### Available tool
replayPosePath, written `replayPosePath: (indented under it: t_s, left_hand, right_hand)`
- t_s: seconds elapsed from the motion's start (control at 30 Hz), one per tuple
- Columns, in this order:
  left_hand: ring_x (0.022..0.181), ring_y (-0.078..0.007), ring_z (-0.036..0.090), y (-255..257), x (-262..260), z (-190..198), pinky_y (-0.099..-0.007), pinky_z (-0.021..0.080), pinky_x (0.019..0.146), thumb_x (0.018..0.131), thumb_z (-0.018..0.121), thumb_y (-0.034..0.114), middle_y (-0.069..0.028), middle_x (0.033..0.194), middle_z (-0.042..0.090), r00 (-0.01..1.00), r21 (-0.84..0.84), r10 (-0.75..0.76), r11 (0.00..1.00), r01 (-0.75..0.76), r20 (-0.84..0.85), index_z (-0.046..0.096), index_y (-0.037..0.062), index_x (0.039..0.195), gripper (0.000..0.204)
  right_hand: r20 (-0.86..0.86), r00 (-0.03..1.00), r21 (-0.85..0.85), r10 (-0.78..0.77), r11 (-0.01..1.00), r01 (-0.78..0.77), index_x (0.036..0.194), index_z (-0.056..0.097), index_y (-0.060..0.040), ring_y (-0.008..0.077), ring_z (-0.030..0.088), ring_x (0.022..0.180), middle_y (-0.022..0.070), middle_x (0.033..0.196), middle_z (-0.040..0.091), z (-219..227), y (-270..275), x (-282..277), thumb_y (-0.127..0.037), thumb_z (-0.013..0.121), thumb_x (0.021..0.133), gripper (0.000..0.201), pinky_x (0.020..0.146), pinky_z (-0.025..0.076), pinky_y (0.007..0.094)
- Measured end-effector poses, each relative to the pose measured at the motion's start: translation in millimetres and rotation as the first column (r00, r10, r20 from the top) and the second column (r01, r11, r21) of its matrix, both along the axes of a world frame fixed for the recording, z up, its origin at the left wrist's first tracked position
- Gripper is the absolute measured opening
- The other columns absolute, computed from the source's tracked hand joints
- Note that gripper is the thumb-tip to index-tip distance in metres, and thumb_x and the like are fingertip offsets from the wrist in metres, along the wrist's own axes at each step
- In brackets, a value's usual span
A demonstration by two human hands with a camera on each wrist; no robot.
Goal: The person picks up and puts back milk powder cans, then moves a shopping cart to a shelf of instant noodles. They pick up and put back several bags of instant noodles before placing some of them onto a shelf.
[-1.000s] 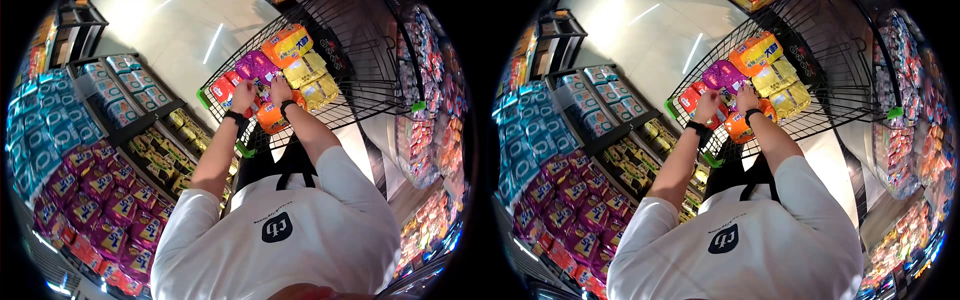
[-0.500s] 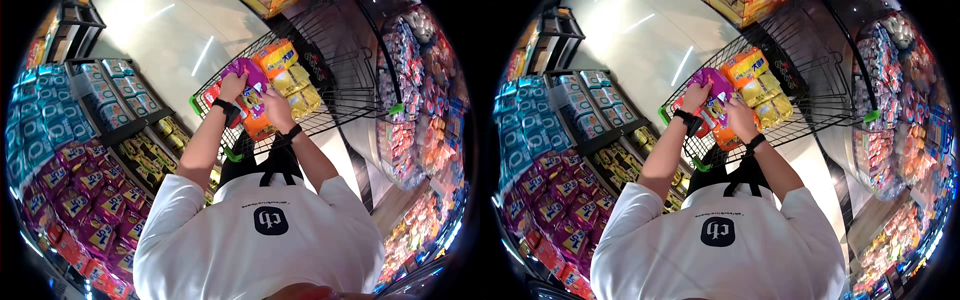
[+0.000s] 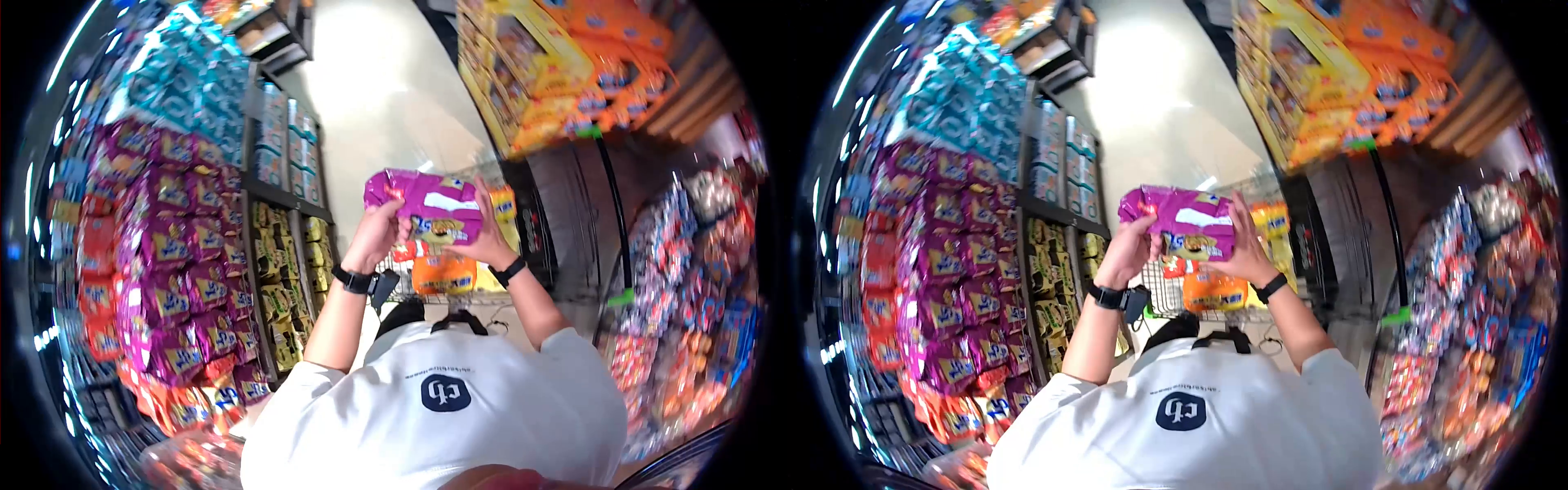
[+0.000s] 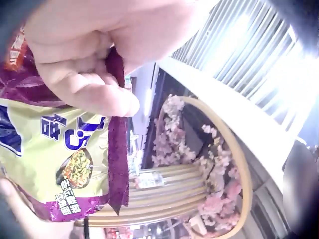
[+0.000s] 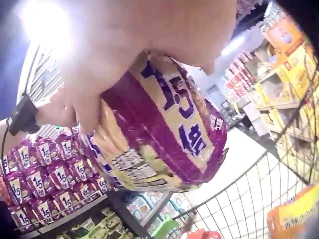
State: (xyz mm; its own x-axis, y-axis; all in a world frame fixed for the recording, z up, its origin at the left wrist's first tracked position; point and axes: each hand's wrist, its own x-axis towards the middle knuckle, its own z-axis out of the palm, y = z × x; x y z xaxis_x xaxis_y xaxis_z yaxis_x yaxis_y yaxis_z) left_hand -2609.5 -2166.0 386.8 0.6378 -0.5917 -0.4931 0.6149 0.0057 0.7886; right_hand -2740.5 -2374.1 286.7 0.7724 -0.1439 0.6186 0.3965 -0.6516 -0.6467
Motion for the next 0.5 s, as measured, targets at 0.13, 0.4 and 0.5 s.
replayPosePath:
  t_s: [0.13, 0.4, 0.5]
  left_hand:
    - [0.053, -0.0158, 0.061, 42, -24, 61, -0.0269, 0.050, 0.049, 0.102, 0.050, 0.023, -0.0073, 0.066, 0.064, 0.995, -0.057, 0.073, 0.996, -0.069, 0.072, 0.061, 0.0019, 0.084, 0.030]
    - [0.056, -0.0166, 0.062, 149, -58, 134, -0.0271, 0.050, 0.054, 0.105, 0.047, 0.029, -0.0075, 0.069, 0.065, 0.925, -0.071, 0.135, 0.991, -0.118, 0.356, 0.060, 0.0020, 0.085, 0.035]
    - [0.062, -0.0153, 0.062, 195, -81, 150, -0.0270, 0.051, 0.060, 0.105, 0.047, 0.027, -0.0070, 0.074, 0.064, 0.784, -0.074, 0.231, 0.970, -0.231, 0.576, 0.058, 0.0016, 0.088, 0.033]
  right_hand:
    - [0.147, 0.963, -0.038, 0.224, 0.975, -0.221, 0.151, 0.025, -0.0152, 0.0490, 0.027, 0.141, 0.0234, 0.151, 0.029, 49, 8, 23, -0.031, 0.092, 0.060, 0.115, 0.115, 0.028, 0.0586]
    - [0.325, 0.861, -0.072, 0.390, 0.918, -0.389, 0.137, 0.038, -0.0158, 0.0499, 0.033, 0.137, 0.0224, 0.144, 0.037, 145, 91, 45, -0.021, 0.093, 0.054, 0.100, 0.113, 0.031, 0.0589]
    - [0.354, 0.829, -0.046, 0.432, 0.894, -0.446, 0.135, 0.039, -0.0159, 0.0491, 0.034, 0.136, 0.0222, 0.142, 0.038, 160, 129, 57, -0.018, 0.093, 0.051, 0.100, 0.113, 0.030, 0.0583]
